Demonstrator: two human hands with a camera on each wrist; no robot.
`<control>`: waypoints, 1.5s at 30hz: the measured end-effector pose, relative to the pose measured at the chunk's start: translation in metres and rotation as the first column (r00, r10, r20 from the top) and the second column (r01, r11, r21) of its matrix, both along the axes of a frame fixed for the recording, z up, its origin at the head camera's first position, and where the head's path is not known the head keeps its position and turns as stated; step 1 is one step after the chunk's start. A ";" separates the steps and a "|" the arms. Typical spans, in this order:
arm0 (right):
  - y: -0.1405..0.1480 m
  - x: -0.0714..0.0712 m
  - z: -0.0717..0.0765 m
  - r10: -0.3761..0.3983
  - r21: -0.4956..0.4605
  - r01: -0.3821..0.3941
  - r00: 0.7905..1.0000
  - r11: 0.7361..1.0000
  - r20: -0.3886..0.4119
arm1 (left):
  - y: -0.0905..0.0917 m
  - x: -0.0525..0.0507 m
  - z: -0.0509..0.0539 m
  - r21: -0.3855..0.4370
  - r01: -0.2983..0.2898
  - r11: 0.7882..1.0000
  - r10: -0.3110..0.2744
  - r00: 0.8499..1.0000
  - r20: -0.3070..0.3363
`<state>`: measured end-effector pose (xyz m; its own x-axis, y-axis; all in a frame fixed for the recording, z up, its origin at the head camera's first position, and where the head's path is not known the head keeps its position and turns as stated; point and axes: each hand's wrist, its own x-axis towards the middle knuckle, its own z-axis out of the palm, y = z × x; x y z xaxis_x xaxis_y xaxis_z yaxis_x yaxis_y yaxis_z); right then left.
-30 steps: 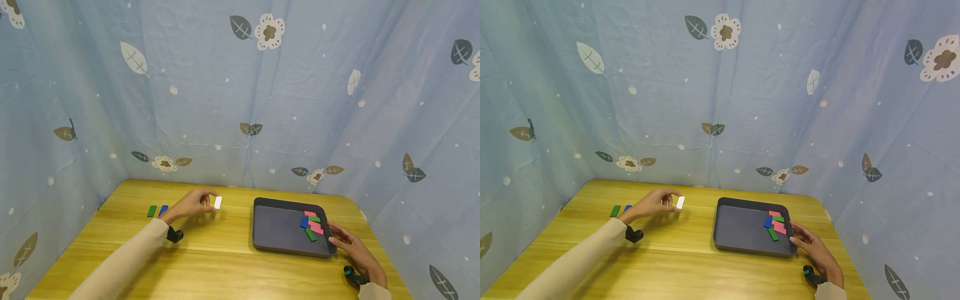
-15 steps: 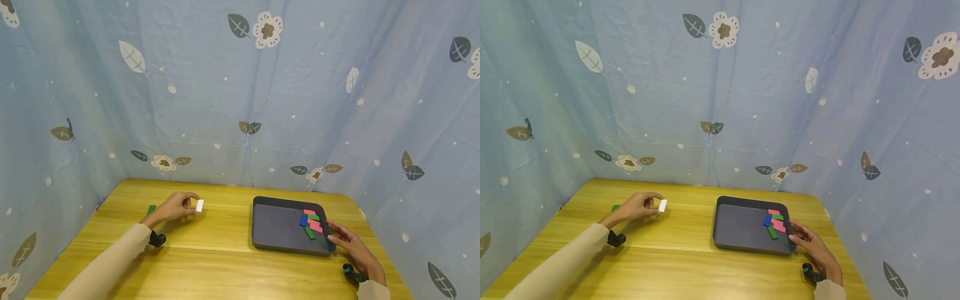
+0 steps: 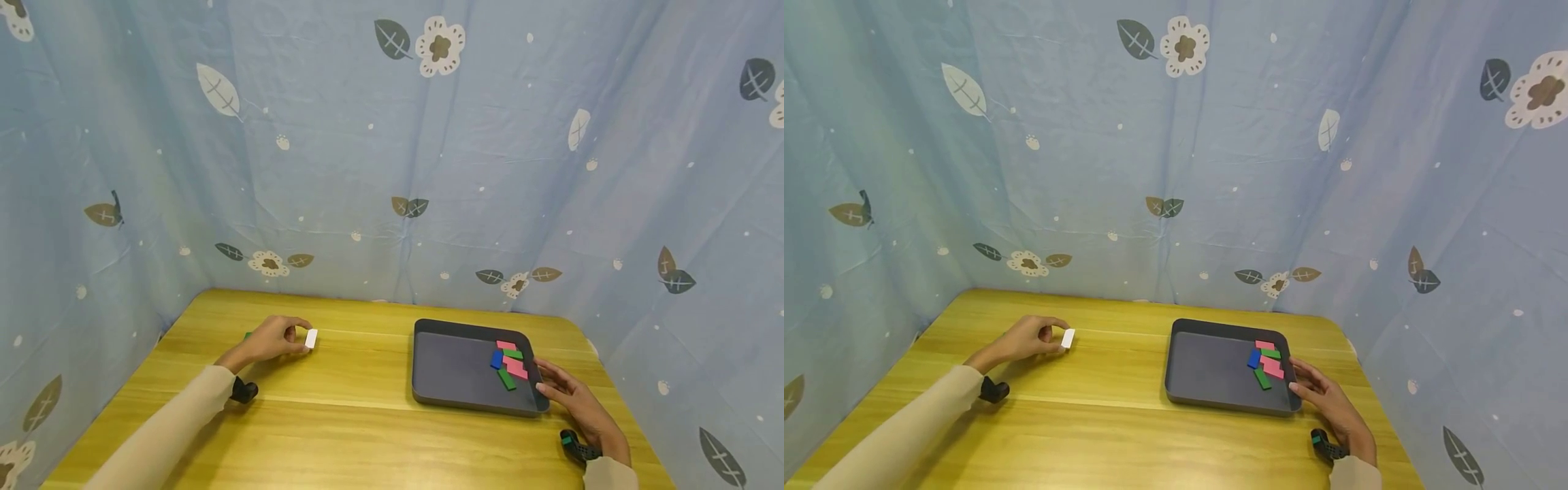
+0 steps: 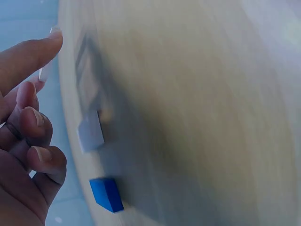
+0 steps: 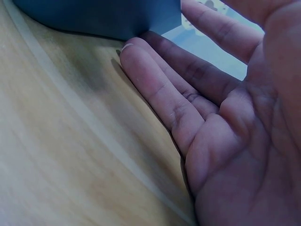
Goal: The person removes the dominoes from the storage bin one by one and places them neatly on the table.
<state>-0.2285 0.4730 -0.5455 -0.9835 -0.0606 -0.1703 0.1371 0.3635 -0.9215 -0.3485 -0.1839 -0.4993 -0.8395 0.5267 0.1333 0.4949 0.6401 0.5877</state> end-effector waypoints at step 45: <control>-0.005 0.003 0.003 -0.034 -0.004 0.034 0.999 0.999 -0.006 | -0.002 -0.013 0.014 -0.052 -0.004 0.999 0.009 0.996 0.088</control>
<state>-0.2258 0.4683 -0.5422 -0.9860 -0.0275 -0.1644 0.1442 0.3546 -0.9238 -0.3613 -0.1855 -0.4855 -0.8503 0.5253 0.0316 0.4383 0.6738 0.5949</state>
